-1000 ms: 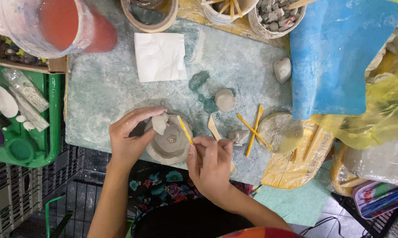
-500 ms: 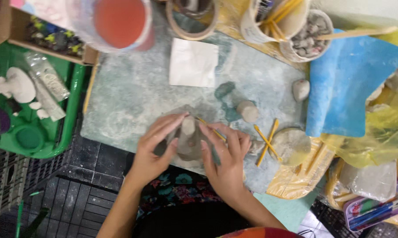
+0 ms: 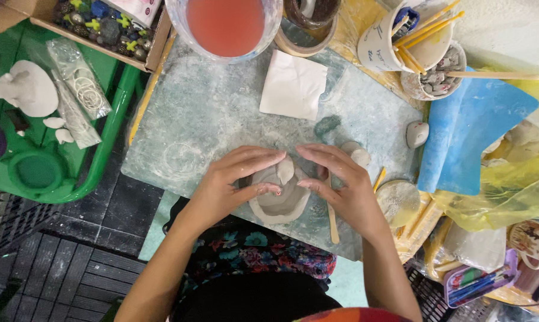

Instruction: The person shapes a piece of clay by hand, smoothing the edges and pinching a handle into a small bowl shape. They use a wooden tool to refine the surface and a thin brush to apply a liquid to the clay.

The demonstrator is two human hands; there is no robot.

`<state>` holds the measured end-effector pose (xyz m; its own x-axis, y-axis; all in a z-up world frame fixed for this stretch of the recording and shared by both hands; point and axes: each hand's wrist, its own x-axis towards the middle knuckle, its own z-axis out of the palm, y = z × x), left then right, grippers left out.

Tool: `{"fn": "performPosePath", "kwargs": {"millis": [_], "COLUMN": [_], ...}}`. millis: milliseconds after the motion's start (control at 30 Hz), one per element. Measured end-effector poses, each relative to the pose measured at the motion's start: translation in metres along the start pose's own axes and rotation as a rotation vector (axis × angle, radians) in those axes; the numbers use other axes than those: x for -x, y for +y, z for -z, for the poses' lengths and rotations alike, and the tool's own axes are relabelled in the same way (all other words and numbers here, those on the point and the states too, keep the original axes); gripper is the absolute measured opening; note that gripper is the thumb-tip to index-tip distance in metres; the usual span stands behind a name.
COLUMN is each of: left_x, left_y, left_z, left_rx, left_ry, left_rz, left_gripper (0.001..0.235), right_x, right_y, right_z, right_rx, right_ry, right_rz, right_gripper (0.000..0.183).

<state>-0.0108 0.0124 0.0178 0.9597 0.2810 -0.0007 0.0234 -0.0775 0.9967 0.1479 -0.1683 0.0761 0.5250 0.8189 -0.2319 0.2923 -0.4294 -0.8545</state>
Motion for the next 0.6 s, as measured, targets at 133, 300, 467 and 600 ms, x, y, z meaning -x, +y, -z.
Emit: {"fn": "performPosePath", "kwargs": {"millis": [133,300,467,600], "left_x": [-0.005,-0.009,-0.017,-0.025], "left_y": [0.005,0.010,0.004,-0.001], "left_z": [0.007,0.015,0.013,0.014], "left_rx": [-0.013,-0.018,-0.142,-0.182], "left_ry": [-0.084,-0.135,-0.161,-0.153], "left_rz": [0.033,0.023,-0.055,-0.108], "left_gripper": [0.058,0.062,0.060,0.052], "right_x": [-0.004,-0.007,-0.009,-0.017], "right_y": [-0.004,-0.001,0.009,0.009], "right_z": [0.011,0.016,0.007,0.012], "right_rx": [0.210,0.488,0.565,0.639], "right_ry": [-0.006,0.022,0.058,0.034], "right_rz": [0.166,0.422,0.573,0.674], "right_gripper": [0.053,0.046,0.048,0.042]}}
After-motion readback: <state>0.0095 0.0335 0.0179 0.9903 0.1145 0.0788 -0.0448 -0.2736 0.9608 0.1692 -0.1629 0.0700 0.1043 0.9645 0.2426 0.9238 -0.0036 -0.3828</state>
